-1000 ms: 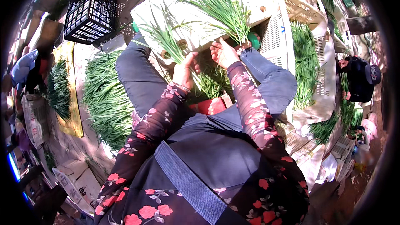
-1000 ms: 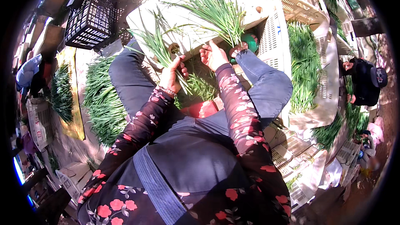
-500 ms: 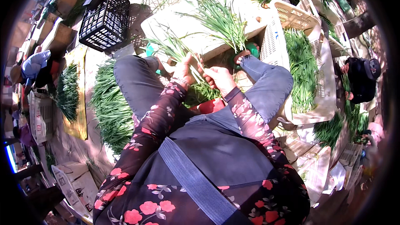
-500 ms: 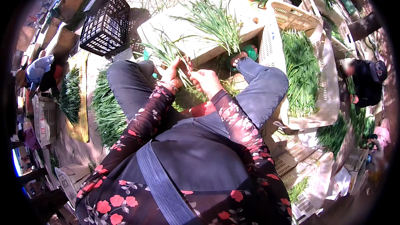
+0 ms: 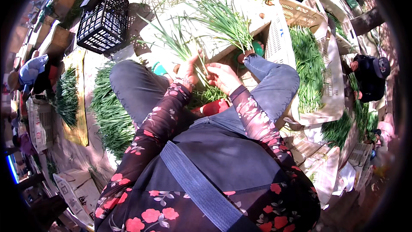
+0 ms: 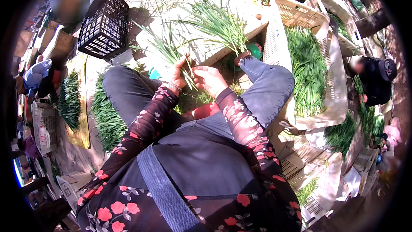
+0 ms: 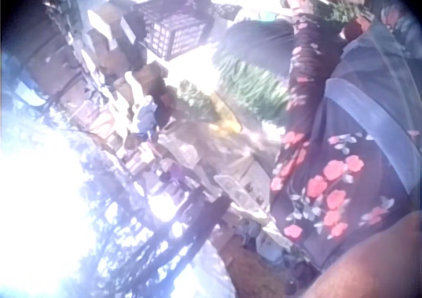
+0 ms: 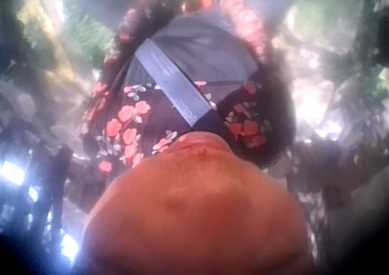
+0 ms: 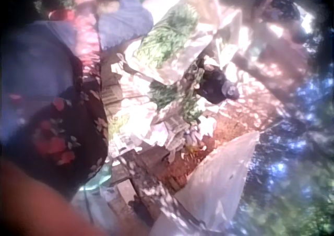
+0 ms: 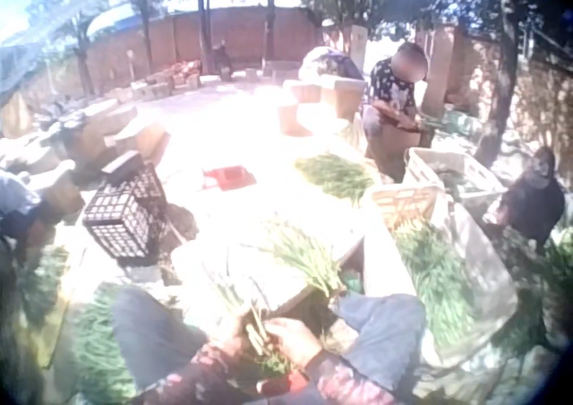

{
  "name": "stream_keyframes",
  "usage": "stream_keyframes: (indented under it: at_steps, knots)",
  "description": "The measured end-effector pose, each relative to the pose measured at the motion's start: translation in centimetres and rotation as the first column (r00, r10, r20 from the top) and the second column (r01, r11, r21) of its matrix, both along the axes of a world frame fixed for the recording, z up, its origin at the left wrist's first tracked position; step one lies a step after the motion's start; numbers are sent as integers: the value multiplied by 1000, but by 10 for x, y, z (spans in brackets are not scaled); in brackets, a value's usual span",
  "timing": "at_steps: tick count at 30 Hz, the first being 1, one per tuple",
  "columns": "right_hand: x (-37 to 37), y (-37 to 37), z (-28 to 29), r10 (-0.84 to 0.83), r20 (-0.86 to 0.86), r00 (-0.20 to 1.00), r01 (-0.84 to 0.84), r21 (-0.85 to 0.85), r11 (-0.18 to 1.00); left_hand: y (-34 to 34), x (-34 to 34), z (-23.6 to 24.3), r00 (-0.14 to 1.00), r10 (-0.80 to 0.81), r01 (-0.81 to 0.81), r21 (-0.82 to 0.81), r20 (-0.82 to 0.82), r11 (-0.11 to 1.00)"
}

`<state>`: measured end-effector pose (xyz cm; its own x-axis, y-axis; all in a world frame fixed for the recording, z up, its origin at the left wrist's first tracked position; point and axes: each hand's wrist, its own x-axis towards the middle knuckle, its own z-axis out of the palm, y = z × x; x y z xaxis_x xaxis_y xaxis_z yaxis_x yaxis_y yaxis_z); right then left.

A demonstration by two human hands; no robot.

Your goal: The person picks up bunches of green plants, removes outer leaves or debris by hand, and stacks the cleaned bundles onto a pile before wrapping a large bundle in paper.

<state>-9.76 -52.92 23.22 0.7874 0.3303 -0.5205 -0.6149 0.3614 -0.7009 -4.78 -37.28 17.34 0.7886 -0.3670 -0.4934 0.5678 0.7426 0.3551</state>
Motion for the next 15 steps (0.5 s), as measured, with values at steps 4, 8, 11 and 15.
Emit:
stream_keyframes:
  at_steps: [4,8,11,15]
  knots:
    - [1,-2,4,151,86,985,-148,-43,988,-3,1,-3,991,26,-32,-44,-129,999]
    - [6,-12,10,344,247,906,-227,-402,887,-2,18,-18,982,159,-173,-149,-100,974]
    - [8,-44,27,776,226,589,-661,-417,624,27,44,-39,997,43,-61,-320,-65,945]
    - [46,-96,15,594,-83,800,-78,-996,-33,23,58,-24,982,172,-186,-287,-74,940]
